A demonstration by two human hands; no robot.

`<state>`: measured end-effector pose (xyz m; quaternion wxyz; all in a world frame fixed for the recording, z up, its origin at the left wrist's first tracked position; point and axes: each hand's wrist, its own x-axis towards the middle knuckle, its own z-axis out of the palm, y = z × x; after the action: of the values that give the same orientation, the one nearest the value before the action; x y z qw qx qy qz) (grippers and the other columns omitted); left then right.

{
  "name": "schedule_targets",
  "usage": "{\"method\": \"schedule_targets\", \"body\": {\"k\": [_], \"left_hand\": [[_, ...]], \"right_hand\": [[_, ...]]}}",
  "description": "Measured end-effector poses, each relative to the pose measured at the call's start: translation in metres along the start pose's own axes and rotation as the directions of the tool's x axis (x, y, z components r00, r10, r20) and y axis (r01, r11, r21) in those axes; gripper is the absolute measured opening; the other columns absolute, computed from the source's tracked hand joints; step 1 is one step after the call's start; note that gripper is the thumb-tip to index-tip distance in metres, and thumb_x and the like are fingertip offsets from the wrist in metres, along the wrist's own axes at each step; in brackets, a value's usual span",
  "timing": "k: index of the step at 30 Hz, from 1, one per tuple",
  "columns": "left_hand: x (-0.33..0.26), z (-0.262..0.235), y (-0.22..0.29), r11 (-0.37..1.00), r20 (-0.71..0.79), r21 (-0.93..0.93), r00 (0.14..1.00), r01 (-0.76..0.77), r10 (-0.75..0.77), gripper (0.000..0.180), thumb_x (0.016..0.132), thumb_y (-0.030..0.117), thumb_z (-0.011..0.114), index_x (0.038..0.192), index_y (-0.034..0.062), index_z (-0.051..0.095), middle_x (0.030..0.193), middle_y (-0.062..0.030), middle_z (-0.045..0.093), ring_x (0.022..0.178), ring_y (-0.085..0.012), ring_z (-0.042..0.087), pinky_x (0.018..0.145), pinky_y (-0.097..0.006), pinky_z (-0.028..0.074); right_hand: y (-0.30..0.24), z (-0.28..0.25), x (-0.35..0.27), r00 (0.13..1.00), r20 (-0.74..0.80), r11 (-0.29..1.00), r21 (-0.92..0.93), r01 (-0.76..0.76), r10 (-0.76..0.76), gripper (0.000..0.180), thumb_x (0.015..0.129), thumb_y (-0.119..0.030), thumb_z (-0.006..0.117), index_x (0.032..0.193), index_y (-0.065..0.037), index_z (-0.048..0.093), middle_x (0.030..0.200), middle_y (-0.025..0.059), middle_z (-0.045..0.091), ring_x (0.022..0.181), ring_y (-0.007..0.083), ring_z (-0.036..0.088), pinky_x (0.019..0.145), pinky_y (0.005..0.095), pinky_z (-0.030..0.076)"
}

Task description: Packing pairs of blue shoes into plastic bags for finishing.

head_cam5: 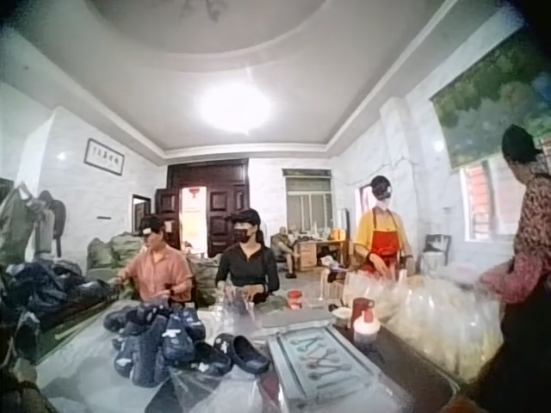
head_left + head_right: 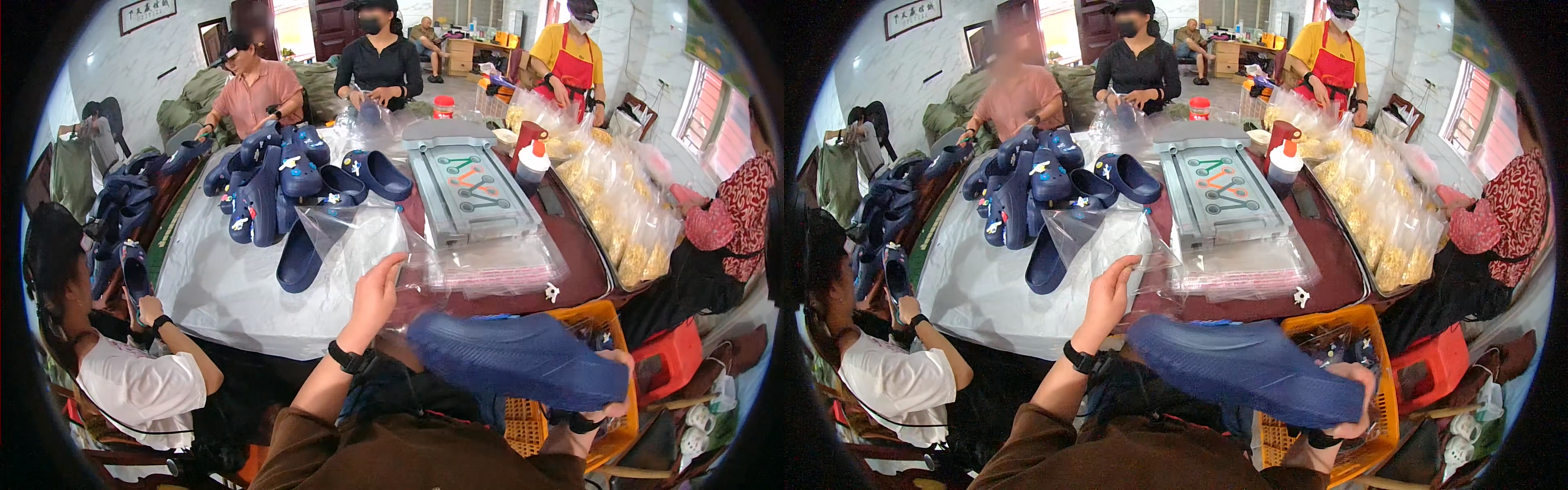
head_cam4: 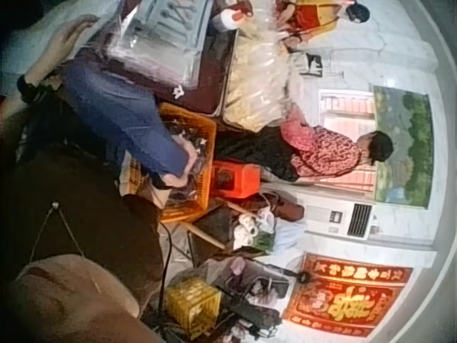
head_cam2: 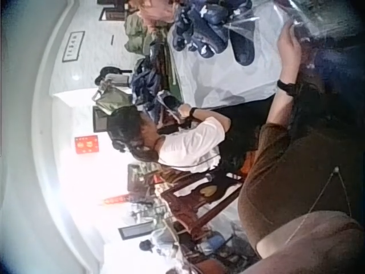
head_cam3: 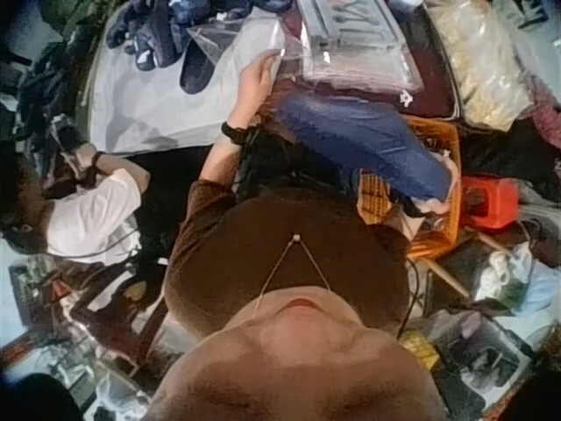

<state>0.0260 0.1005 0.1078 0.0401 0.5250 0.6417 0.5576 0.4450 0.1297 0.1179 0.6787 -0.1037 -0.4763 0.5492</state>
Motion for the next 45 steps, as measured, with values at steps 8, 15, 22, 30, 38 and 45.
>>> {"method": "schedule_targets", "body": {"k": [8, 15, 22, 30, 38, 45], "left_hand": [[-0.007, -0.007, 0.001, 0.974, 0.210, -0.086, 0.959, 0.209, -0.188, 0.029, 0.105, 0.010, 0.049, 0.128, 0.0008, 0.064, 0.119, -0.0169, 0.072, 0.110, -0.0268, 0.070, 0.095, -0.034, 0.052], [-0.011, 0.000, 0.002, 1.000, 0.153, -0.002, 0.988, -0.022, 0.022, 0.034, 0.102, 0.009, 0.050, 0.133, 0.0034, 0.063, 0.141, -0.0187, 0.059, 0.131, -0.0333, 0.055, 0.110, -0.041, 0.042], [-0.011, -0.005, 0.013, 0.975, 0.154, 0.090, 0.970, -0.202, 0.186, 0.041, 0.095, 0.003, 0.053, 0.135, 0.0087, 0.063, 0.156, -0.0149, 0.046, 0.151, -0.0415, 0.026, 0.121, -0.049, 0.026], [-0.015, -0.007, 0.009, 0.987, 0.183, 0.028, 0.971, -0.160, 0.152, 0.040, 0.099, 0.007, 0.049, 0.136, 0.0116, 0.063, 0.160, -0.0115, 0.043, 0.153, -0.0382, 0.025, 0.124, -0.052, 0.016], [-0.006, -0.011, 0.021, 0.983, 0.162, 0.108, 0.978, -0.148, 0.130, 0.040, 0.101, 0.011, 0.048, 0.137, 0.0156, 0.063, 0.156, -0.0097, 0.049, 0.154, -0.0369, 0.024, 0.121, -0.063, -0.005], [-0.016, -0.002, 0.035, 0.987, 0.330, 0.022, 0.933, -0.157, 0.141, 0.043, 0.099, 0.003, 0.048, 0.138, 0.0152, 0.062, 0.155, -0.0096, 0.049, 0.154, -0.0342, 0.025, 0.120, -0.062, -0.008]], "right_hand": [[0.032, 0.053, 0.002, 0.970, 0.217, 0.963, -0.266, -0.048, 0.108, 0.046, 0.049, -0.021, 0.085, 0.083, 0.001, 0.063, 0.084, 0.0127, 0.067, 0.069, 0.0245, 0.064, 0.068, 0.0332, 0.048], [0.077, 0.071, 0.004, 0.764, 0.646, 0.789, -0.477, 0.387, 0.016, 0.047, 0.065, -0.014, 0.087, 0.103, -0.002, 0.063, 0.084, 0.0125, 0.067, 0.069, 0.0303, 0.067, 0.062, 0.0369, 0.049], [0.098, 0.090, 0.011, 0.544, 0.838, 0.686, -0.426, 0.590, 0.053, 0.045, 0.064, -0.020, 0.090, 0.090, -0.007, 0.055, 0.079, 0.0101, 0.059, 0.063, 0.0321, 0.059, 0.054, 0.0400, 0.042], [0.108, 0.099, -0.005, 0.663, 0.705, 0.787, -0.548, 0.284, 0.251, 0.043, 0.073, -0.011, 0.088, 0.102, -0.004, 0.057, 0.124, 0.0221, 0.063, 0.109, 0.0363, 0.066, 0.092, 0.0375, 0.053], [0.136, 0.085, -0.027, 0.804, 0.385, 0.852, -0.452, -0.264, 0.454, 0.050, 0.076, -0.006, 0.089, 0.114, 0.001, 0.058, 0.126, 0.0119, 0.063, 0.106, 0.0149, 0.062, 0.093, 0.0301, 0.049], [0.148, 0.091, -0.022, 0.740, 0.547, 0.816, -0.579, -0.003, 0.391, 0.046, 0.077, -0.012, 0.090, 0.109, 0.000, 0.059, 0.125, 0.0141, 0.064, 0.101, 0.0166, 0.065, 0.087, 0.0318, 0.053]]}}
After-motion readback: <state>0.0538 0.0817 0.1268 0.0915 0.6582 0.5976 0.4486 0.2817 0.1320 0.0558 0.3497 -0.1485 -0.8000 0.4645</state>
